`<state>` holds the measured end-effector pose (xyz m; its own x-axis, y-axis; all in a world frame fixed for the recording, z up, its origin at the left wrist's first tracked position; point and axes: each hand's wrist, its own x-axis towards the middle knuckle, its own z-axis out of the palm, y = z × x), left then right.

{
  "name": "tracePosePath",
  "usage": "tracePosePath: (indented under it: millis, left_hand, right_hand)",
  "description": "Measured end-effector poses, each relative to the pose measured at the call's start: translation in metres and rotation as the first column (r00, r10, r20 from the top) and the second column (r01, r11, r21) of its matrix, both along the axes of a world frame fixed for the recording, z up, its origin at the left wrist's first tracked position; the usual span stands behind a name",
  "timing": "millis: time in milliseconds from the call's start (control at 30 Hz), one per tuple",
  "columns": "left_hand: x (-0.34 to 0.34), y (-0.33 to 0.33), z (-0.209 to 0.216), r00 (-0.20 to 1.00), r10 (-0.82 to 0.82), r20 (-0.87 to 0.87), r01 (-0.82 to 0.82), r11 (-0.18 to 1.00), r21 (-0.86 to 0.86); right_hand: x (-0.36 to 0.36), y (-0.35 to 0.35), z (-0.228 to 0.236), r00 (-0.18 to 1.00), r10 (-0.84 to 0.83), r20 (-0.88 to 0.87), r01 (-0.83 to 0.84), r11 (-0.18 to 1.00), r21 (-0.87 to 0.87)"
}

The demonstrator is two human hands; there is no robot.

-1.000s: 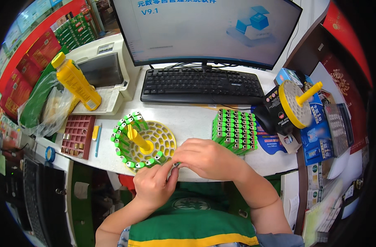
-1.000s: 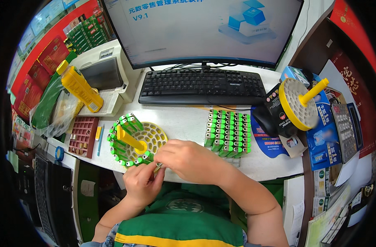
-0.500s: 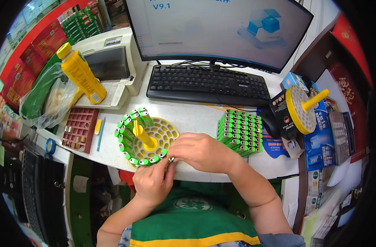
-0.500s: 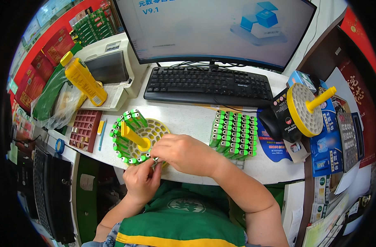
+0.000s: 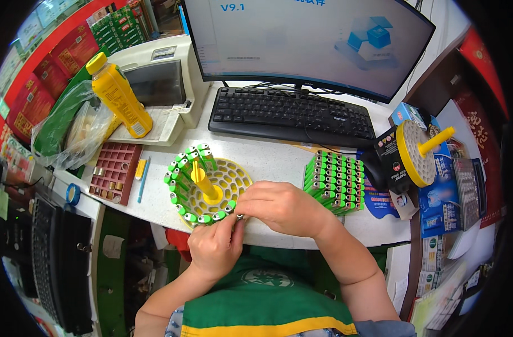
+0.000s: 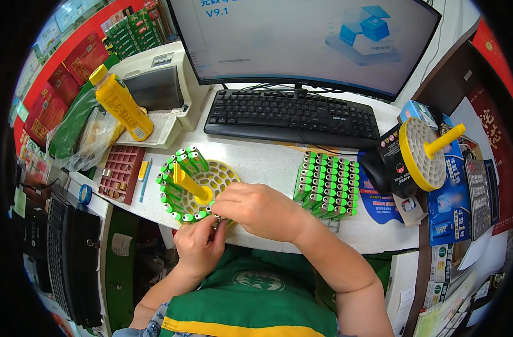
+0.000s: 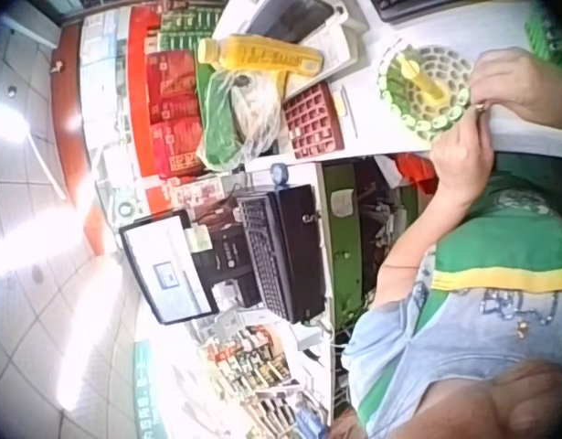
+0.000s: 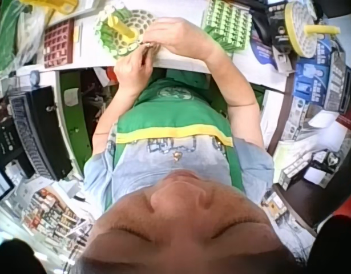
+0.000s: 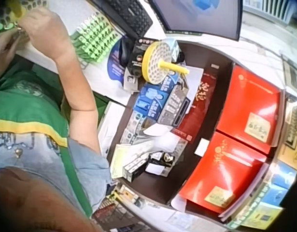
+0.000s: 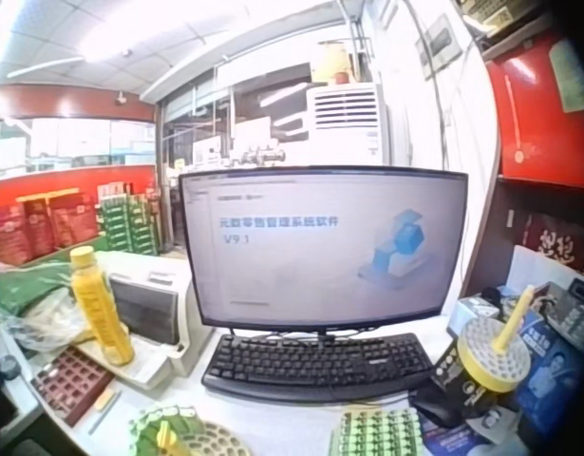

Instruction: The person opens a box of green cylindrical batteries and places them one by one into a yellow circular plastic holder with multiple slots. The person continues filling the holder until it is full, then sets it aside and begins filling a second identical holder.

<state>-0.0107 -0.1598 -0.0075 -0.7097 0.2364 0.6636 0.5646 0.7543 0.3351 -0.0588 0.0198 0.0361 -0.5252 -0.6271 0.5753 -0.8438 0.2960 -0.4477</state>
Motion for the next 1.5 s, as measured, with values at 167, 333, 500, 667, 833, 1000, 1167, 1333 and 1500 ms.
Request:
tracePosePath:
  millis: [167, 333, 500, 667, 833, 1000, 1167, 1333, 1500]
  left_hand:
    - [-0.001, 0.000, 0.000, 1.000, 0.004, 0.006, -0.004, 1.000, 0.011]
    - [0.001, -0.002, -0.002, 0.997, -0.011, 0.077, 0.010, 1.000, 0.015]
    - [0.003, -0.003, -0.001, 0.993, -0.013, 0.121, 0.009, 0.999, 0.032]
    - [0.001, -0.003, -0.010, 0.993, 0.009, 0.116, -0.007, 1.000, -0.023]
    - [0.007, -0.006, -0.002, 0.990, -0.020, 0.137, 0.023, 1.000, -0.018]
    - [0.014, -0.008, 0.029, 0.954, -0.283, 0.103, 0.282, 0.959, 0.024]
    - [0.005, 0.040, 0.037, 0.809, -0.568, 0.152, 0.538, 0.820, 0.196]
    - [-0.016, 0.100, 0.032, 0.799, -0.598, 0.066, 0.587, 0.798, 0.137]
    - [-0.023, 0.122, 0.024, 0.837, -0.541, 0.083, 0.538, 0.841, 0.057]
  right_hand:
    - [0.000, -0.001, -0.006, 0.999, -0.012, -0.048, 0.009, 0.999, -0.052]
    - [-0.001, 0.000, -0.008, 1.000, -0.007, 0.019, 0.008, 0.998, -0.055]
    - [-0.003, -0.001, -0.003, 0.992, 0.018, 0.127, -0.017, 1.000, -0.006]
    - [-0.005, -0.003, -0.012, 0.982, -0.002, 0.189, 0.010, 0.999, -0.038]
    - [0.004, 0.000, -0.008, 0.990, -0.086, 0.116, 0.089, 0.996, -0.021]
    - [0.041, 0.035, 0.017, 0.911, -0.410, 0.048, 0.412, 0.905, -0.100]
    - [0.082, 0.096, 0.037, 0.629, -0.778, 0.009, 0.776, 0.628, 0.069]
    - [0.102, 0.115, 0.025, 0.611, -0.791, 0.014, 0.774, 0.602, 0.197]
    - [0.097, 0.107, 0.019, 0.588, -0.809, -0.001, 0.791, 0.575, 0.208]
